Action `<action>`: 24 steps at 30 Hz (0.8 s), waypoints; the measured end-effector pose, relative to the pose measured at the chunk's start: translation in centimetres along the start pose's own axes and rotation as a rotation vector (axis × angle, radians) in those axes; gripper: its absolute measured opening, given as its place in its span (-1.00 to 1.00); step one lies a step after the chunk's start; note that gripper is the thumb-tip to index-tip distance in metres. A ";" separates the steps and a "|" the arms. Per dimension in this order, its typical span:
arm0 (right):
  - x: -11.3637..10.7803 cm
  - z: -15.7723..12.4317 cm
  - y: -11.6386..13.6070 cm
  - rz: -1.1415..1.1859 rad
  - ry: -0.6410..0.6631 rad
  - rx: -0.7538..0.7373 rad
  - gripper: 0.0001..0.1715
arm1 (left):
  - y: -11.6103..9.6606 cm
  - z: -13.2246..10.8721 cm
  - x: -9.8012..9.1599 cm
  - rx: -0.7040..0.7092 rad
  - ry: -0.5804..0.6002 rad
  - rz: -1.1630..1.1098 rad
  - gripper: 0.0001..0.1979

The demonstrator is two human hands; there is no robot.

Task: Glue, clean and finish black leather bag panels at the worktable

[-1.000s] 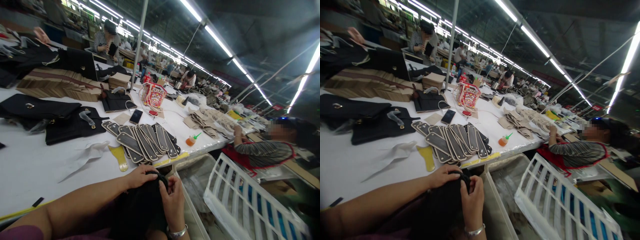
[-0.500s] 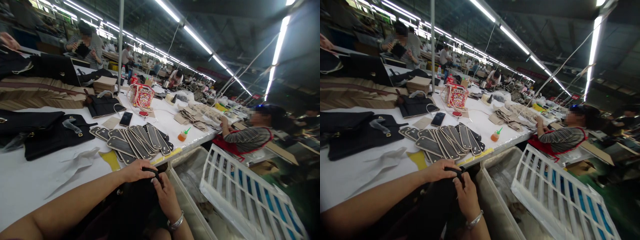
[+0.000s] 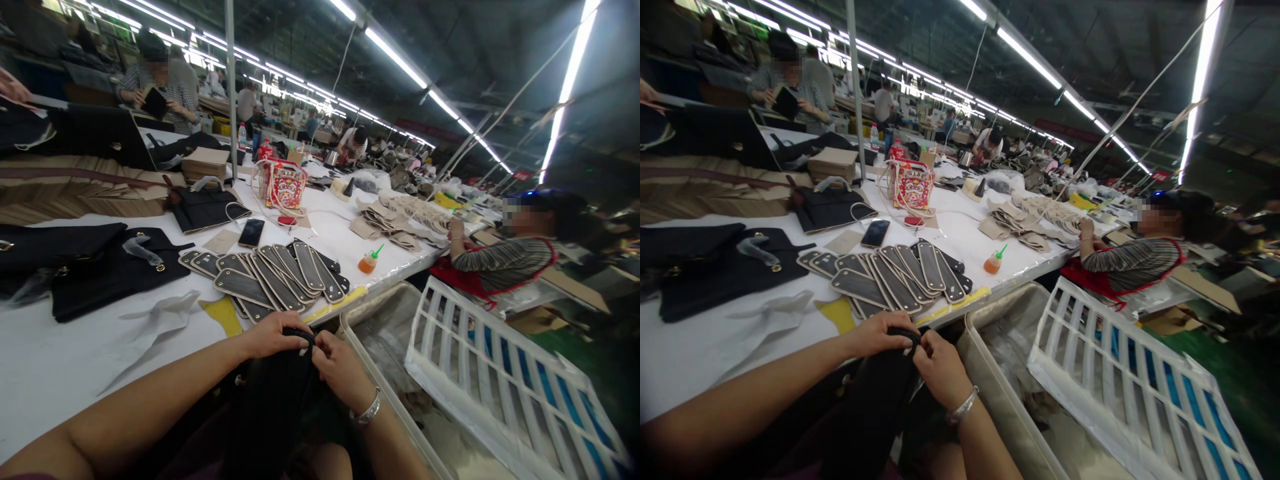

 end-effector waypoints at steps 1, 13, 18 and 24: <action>0.0 0.0 0.2 -0.061 0.009 -0.021 -0.88 | -0.1 0.0 0.0 0.003 0.007 0.016 -0.72; 0.4 -1.1 -0.4 0.016 -0.191 -0.067 -0.81 | -0.4 0.4 0.7 0.041 0.073 0.105 -0.76; 0.9 -2.3 -1.1 0.250 -0.134 -0.022 -0.77 | -1.3 0.1 0.6 0.072 0.083 0.110 -0.78; 0.6 -1.8 -1.1 0.242 -0.098 0.048 -0.78 | -1.0 0.0 1.2 0.072 0.178 0.108 -0.71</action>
Point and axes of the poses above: each hand's wrist, its own z-axis towards the middle knuckle, its own x-axis out of the palm, y = z × x, the point moved 8 cm from there along z, towards the middle knuckle, and after that the axes turned 12 degrees about -y, right-handed, at the moved point
